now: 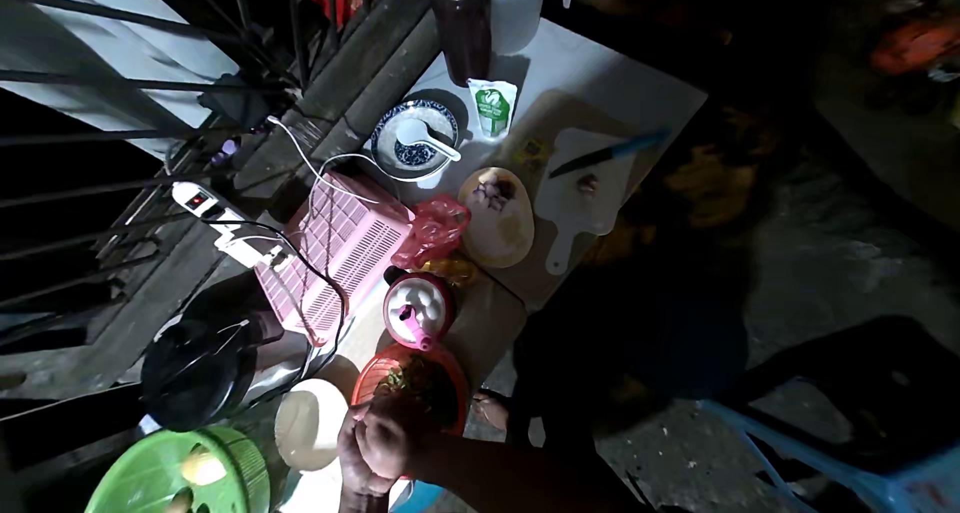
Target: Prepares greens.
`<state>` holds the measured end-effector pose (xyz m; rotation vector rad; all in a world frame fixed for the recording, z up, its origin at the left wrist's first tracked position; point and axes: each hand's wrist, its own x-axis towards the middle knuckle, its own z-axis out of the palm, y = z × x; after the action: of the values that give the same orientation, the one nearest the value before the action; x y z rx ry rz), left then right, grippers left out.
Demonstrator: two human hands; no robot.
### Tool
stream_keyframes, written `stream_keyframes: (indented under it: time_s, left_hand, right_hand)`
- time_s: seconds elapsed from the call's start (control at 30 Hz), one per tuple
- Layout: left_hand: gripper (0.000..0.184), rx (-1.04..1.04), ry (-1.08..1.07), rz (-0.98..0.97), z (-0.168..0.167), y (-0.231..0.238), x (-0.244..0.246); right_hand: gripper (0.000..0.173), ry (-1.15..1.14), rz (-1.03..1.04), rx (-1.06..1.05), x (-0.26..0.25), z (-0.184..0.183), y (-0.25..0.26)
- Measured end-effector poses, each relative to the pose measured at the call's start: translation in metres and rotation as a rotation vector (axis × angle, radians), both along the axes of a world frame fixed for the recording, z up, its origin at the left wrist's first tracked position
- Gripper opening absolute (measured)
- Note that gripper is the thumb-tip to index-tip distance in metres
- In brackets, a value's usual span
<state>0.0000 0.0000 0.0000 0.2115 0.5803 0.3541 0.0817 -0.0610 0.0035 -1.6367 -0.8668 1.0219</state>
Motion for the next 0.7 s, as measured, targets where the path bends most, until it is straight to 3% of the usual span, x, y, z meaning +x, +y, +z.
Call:
stream_keyframes:
  time_s: [0.03, 0.13, 0.23, 0.33, 0.4, 0.5, 0.6, 0.7]
  left_hand:
    - [0.030, 0.014, -0.083, -0.029, -0.011, 0.003, -0.007]
    - [0.034, 0.112, -0.012, -0.052, -0.010, 0.000, -0.007]
    - [0.032, 0.166, 0.110, -0.055, -0.003, 0.000, 0.001]
    - [0.034, 0.093, 0.351, 0.022, 0.019, -0.004, 0.017]
    - [0.055, -0.053, 0.359, -0.022, 0.029, 0.001, 0.014]
    - [0.089, -0.165, 0.320, -0.050, 0.039, 0.004, -0.004]
    - [0.084, -0.135, 0.445, 0.017, 0.049, -0.005, -0.020]
    - [0.072, -0.087, 0.572, 0.108, 0.050, -0.018, -0.028]
  right_hand:
    - [0.033, -0.037, -0.040, 0.094, -0.008, -0.016, -0.001]
    - [0.030, -0.085, -0.174, 0.220, -0.016, -0.027, -0.003]
    - [0.032, -0.135, -0.087, 0.092, -0.006, -0.014, -0.004]
    - [0.036, 0.011, 0.101, -0.131, 0.015, 0.001, 0.006]
    - [0.039, 0.220, -0.017, -0.186, 0.017, -0.007, 0.013]
    - [0.039, 0.848, -0.213, -0.213, 0.022, -0.018, 0.018]
    - [0.052, 1.305, -0.256, -0.264, 0.033, 0.001, 0.019]
    - [0.053, 1.343, -0.235, -0.222, 0.031, 0.009, 0.014]
